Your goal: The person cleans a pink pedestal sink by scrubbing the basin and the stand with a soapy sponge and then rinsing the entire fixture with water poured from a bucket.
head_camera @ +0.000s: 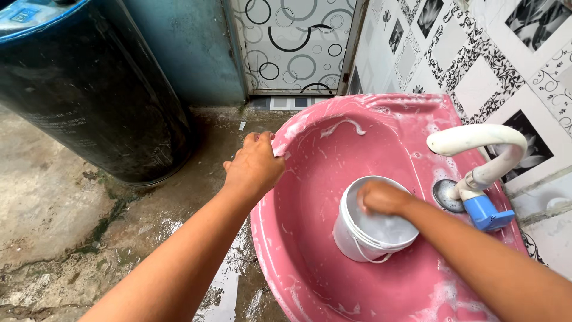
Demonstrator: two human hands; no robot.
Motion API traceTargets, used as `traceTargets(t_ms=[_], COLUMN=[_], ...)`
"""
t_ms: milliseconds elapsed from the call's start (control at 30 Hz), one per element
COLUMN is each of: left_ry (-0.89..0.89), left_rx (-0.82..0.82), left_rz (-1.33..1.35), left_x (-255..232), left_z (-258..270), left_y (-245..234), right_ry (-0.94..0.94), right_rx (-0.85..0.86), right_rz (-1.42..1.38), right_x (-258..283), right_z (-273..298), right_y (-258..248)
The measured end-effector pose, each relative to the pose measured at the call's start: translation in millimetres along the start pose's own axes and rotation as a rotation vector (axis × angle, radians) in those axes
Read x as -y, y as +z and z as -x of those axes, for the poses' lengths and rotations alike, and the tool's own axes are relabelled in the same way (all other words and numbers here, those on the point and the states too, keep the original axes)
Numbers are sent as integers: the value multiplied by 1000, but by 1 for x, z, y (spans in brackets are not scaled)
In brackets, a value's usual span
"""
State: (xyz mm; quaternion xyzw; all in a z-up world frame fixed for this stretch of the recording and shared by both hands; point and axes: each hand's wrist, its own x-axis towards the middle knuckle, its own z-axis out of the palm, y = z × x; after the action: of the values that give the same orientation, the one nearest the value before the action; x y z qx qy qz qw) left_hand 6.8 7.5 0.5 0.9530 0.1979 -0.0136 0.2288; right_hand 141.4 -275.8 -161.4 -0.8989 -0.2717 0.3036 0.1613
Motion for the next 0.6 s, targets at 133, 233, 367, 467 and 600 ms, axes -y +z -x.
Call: traceTargets(t_ms=[133,233,367,467,600], left_ry=[-13,-17,-17,-21,-21], left_rx=[-2,14,14,5,-8], left_rz=[10,4,-24,-23,-30], left_x=[-1,1,11,16,16], left_z=[0,-1,-3,-4,-8], left_y=[0,8,14,12,9], right_ry=[202,166,97,116,91], right_rx=[-202,-186,-50,378,251], right_rz=[144,121,290,502,141], right_x=[37,8,-59,-76,-33], right_z=[18,-4,-45,-52,-18], right_y=[-21,13,82,92,38])
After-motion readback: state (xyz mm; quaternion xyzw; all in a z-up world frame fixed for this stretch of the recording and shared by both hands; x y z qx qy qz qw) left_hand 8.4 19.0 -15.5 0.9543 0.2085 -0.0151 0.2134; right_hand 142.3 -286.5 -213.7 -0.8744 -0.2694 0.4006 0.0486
